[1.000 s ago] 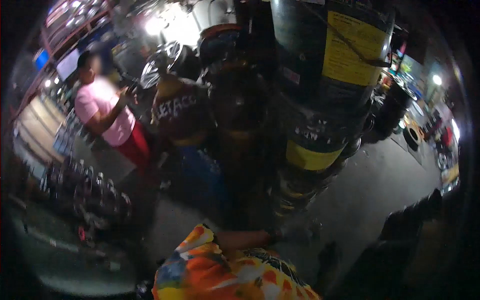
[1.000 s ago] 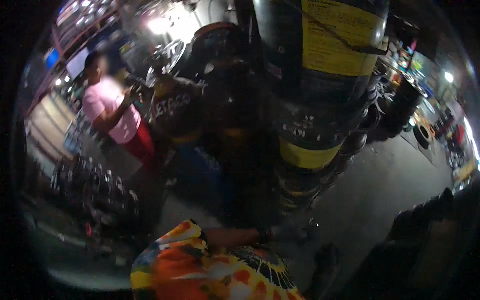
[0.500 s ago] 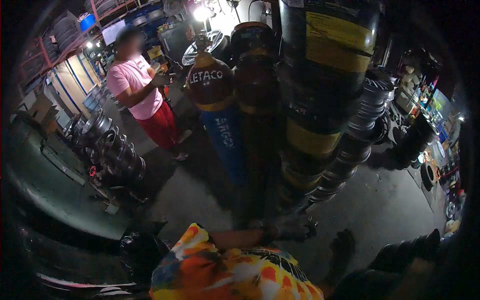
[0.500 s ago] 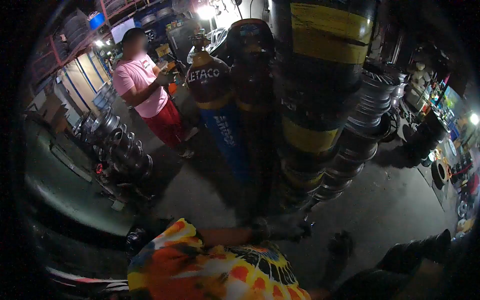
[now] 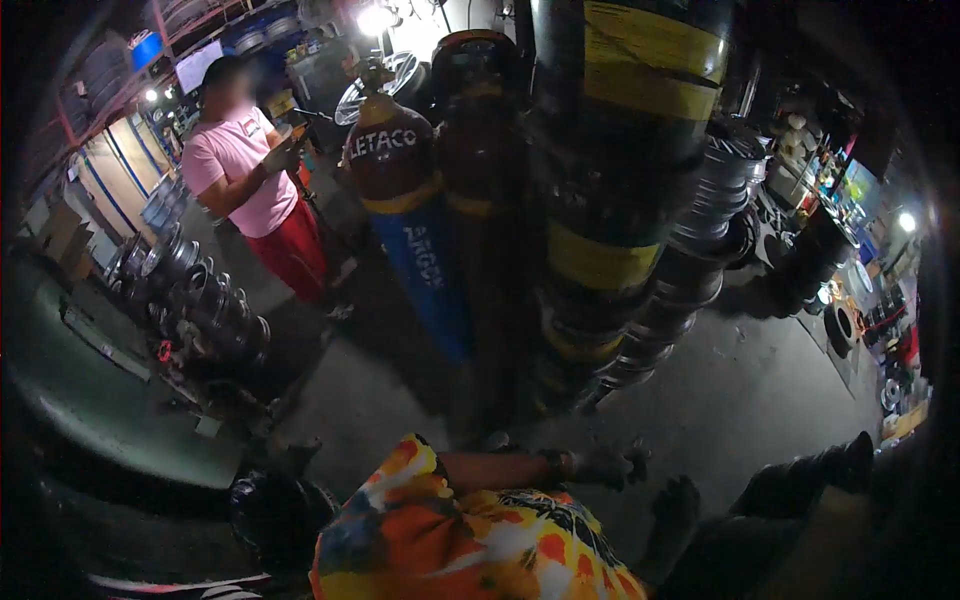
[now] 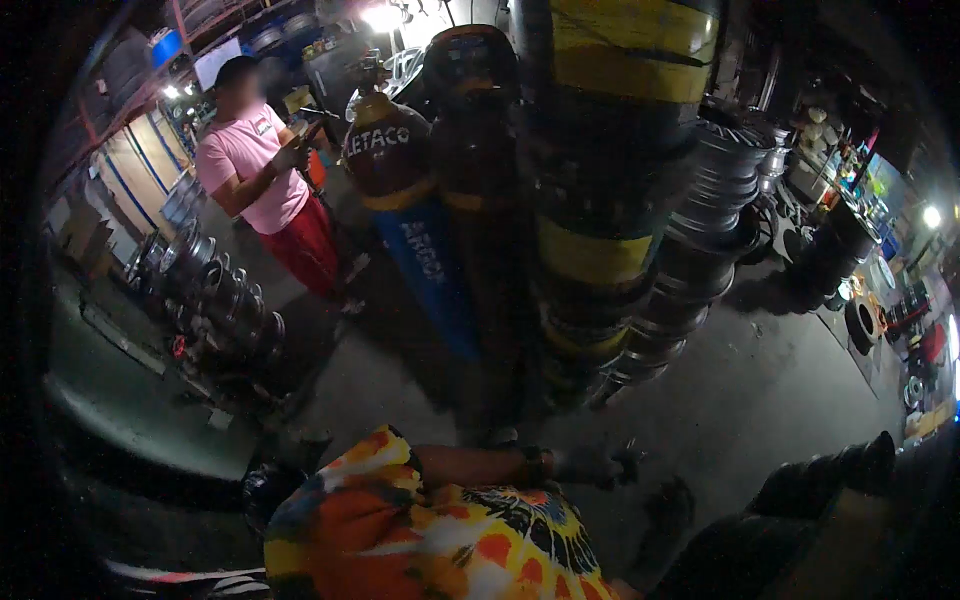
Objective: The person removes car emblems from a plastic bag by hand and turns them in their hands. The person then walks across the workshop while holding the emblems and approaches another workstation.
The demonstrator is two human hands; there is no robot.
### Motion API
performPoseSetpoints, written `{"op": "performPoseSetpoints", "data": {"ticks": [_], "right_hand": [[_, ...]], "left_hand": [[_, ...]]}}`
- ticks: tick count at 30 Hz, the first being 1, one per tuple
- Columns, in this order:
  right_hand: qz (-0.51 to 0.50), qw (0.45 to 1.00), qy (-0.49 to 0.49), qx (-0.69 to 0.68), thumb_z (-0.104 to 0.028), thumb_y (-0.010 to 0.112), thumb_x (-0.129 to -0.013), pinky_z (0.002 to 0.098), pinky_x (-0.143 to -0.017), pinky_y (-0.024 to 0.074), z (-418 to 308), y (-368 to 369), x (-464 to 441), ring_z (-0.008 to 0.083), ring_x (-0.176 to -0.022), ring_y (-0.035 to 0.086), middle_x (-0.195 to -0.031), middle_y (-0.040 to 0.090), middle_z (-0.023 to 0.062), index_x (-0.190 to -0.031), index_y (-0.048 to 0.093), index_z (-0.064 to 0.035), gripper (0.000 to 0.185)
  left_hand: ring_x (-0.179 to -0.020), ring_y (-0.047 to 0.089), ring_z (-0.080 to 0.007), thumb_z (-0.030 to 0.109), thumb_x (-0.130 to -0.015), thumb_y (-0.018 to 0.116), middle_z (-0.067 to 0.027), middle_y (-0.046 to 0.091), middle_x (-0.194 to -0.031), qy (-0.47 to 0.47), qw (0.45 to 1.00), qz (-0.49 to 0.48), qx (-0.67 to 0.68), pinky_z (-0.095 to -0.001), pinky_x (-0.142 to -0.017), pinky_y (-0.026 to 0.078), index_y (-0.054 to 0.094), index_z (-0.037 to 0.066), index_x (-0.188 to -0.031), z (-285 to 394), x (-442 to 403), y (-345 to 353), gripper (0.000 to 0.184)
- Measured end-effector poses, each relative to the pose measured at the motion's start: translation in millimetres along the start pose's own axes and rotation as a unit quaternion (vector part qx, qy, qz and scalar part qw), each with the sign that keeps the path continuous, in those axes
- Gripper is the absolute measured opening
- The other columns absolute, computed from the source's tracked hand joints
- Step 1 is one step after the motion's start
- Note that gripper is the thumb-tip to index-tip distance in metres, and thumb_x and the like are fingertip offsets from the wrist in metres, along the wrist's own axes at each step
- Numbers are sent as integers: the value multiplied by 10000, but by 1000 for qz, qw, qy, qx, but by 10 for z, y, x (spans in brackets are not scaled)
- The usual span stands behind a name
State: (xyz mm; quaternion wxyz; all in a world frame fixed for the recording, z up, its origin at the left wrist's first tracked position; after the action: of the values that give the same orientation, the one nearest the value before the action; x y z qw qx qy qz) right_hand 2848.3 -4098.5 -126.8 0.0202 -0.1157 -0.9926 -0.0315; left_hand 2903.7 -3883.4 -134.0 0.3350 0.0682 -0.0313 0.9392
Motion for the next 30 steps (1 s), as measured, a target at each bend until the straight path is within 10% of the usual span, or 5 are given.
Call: {"op": "performPoseSetpoints", "data": {"ticks": [18,20,30], "right_hand": [[-63,987,117,-84,-230,598,-1007,307,-730,535,156,594,-312,166,-845,644,-1102,698,88,-1316,635,-57,357],[-82,982,128,-112,-240,613,-1001,303,-709,531,70,623,-261,161,-827,643,-1092,696,89,-1310,638,-57,360],[-79,992,69,-73,-264,620,-1013,309,-676,522,58,345,-142,166,-804,641,-1069,692,90,-1308,618,-57,361]], "left_hand": [[-817,680,-154,-29,-929,520,-126,711,-992,23,966,217,135,-303,-661,592,662,2,-1184,95,603,-419,293],[-817,675,-147,-16,-939,541,-110,700,-975,-63,982,170,-47,-305,-663,594,653,-14,-1171,369,678,-490,258],[-767,676,-153,54,-962,553,-103,698,-931,2,992,109,67,-312,-649,582,665,-6,-1117,-24,459,-243,200]]}}
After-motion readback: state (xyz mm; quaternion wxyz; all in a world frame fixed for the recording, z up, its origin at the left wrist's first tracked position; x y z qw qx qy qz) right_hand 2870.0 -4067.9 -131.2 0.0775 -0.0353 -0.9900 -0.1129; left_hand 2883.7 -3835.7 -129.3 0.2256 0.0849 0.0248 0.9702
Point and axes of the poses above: each hand's wrist, its own x-axis away from the middle knuckle, its own y-axis out of the palm, z = x × y, the point moved 4 cm from there along -x, towards the middle knuckle
